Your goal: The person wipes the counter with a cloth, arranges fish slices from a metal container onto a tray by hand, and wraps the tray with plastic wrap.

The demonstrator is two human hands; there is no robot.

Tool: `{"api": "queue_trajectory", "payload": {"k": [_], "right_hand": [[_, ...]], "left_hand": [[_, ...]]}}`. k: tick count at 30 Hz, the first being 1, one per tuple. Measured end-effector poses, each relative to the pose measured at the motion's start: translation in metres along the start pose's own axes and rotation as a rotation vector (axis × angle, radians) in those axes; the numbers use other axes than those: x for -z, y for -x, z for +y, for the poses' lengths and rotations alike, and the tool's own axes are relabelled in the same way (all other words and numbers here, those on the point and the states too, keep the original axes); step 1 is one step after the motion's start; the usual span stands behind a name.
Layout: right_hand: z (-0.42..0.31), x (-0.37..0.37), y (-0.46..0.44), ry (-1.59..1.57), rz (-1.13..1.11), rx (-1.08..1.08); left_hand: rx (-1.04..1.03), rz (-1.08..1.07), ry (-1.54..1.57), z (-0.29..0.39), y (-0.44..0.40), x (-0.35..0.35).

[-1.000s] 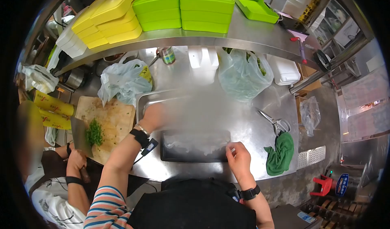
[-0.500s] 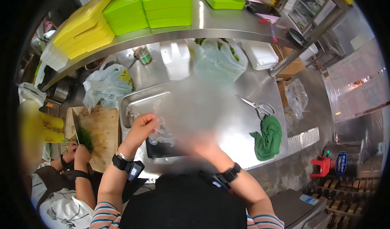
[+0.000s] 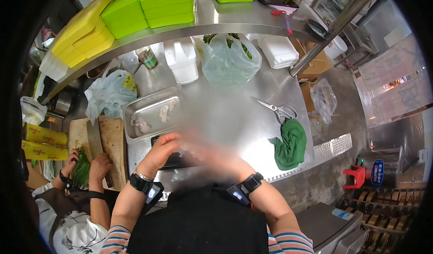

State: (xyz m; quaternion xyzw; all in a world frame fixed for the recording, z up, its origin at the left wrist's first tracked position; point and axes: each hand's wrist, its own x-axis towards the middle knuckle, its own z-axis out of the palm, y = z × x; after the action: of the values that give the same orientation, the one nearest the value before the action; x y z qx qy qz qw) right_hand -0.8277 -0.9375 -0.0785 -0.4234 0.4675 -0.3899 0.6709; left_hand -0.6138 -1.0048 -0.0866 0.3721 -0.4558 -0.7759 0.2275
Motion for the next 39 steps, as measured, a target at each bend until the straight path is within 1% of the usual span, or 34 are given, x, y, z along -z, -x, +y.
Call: {"api": "queue_trajectory", "payload": {"k": [1, 2, 3, 4, 5, 6, 7, 8, 11, 13, 14, 16, 18, 20, 22, 24, 26, 28, 29, 31, 33, 35, 37, 38, 39], "right_hand": [[0.004, 0.004, 0.002, -0.043, 0.000, -0.054], [0.009, 0.007, 0.002, -0.043, 0.003, -0.056], [0.014, 0.010, 0.003, 0.024, 0.047, -0.023], [0.019, 0.012, 0.003, 0.091, 0.091, 0.010], [0.023, 0.013, 0.004, 0.092, 0.091, 0.009], [0.026, 0.014, 0.004, 0.102, 0.116, 0.056], [0.028, 0.015, 0.004, 0.112, 0.141, 0.102], [0.030, 0.017, 0.005, 0.112, 0.141, 0.101], [0.026, 0.018, 0.008, 0.043, 0.137, 0.056], [0.010, 0.015, 0.012, -0.071, 0.176, -0.112], [0.008, 0.015, 0.012, -0.071, 0.176, -0.113], [0.007, 0.014, 0.011, -0.027, 0.207, -0.064], [0.008, 0.015, 0.011, -0.045, 0.201, -0.057], [0.016, 0.020, 0.010, -0.063, 0.194, -0.049], [0.032, 0.031, 0.008, 0.004, 0.155, 0.035], [0.028, 0.031, 0.013, 0.041, 0.160, 0.056], [0.031, 0.034, 0.017, 0.078, 0.163, 0.077], [0.046, 0.042, 0.023, 0.220, 0.118, 0.069], [0.050, 0.043, 0.028, 0.222, 0.120, 0.066], [0.057, 0.044, 0.038, 0.129, 0.130, 0.004], [0.069, 0.045, 0.042, 0.124, 0.155, -0.021], [0.079, 0.047, 0.042, 0.178, 0.199, -0.038], [0.089, 0.049, 0.038, 0.188, 0.241, -0.011], [0.092, 0.049, 0.036, 0.198, 0.277, 0.022], [0.093, 0.051, 0.036, 0.197, 0.273, 0.022]], "left_hand": [[-0.004, 0.006, 0.087, -0.005, 0.000, -0.002], [-0.009, 0.013, 0.175, -0.010, 0.000, -0.004], [-0.008, 0.011, 0.177, -0.017, -0.001, -0.005], [-0.005, 0.011, 0.294, -0.025, -0.003, -0.007], [-0.004, 0.012, 0.410, -0.028, -0.004, -0.009], [-0.003, 0.012, 0.411, -0.031, -0.004, -0.012], [-0.001, 0.046, 0.337, -0.034, -0.005, -0.016], [0.002, 0.078, 0.263, -0.036, -0.006, -0.020], [-0.029, 0.073, 0.245, -0.049, -0.012, -0.023], [-0.036, 0.067, 0.244, -0.055, -0.015, -0.024], [-0.043, 0.060, 0.242, -0.053, -0.015, -0.027], [-0.008, 0.062, 0.245, -0.045, -0.012, -0.030], [0.028, 0.063, 0.247, -0.044, -0.012, -0.033], [-0.064, 0.067, 0.161, -0.051, -0.015, -0.034], [-0.061, 0.057, 0.191, -0.051, -0.015, -0.036], [-0.058, 0.047, 0.222, -0.054, -0.014, -0.035], [-0.044, 0.037, 0.066, -0.060, -0.014, -0.031], [-0.031, 0.037, 0.021, -0.068, -0.009, -0.034], [-0.018, 0.037, -0.023, -0.073, -0.006, -0.037], [-0.032, 0.035, -0.017, -0.091, -0.006, -0.041], [0.004, 0.028, -0.085, -0.099, -0.005, -0.044], [-0.026, 0.061, -0.092, -0.102, -0.009, -0.047], [-0.101, 0.152, -0.415, -0.099, -0.015, -0.045], [-0.099, 0.152, -0.414, -0.100, -0.019, -0.046], [-0.169, 0.186, -0.438, -0.102, -0.023, -0.049]]}}
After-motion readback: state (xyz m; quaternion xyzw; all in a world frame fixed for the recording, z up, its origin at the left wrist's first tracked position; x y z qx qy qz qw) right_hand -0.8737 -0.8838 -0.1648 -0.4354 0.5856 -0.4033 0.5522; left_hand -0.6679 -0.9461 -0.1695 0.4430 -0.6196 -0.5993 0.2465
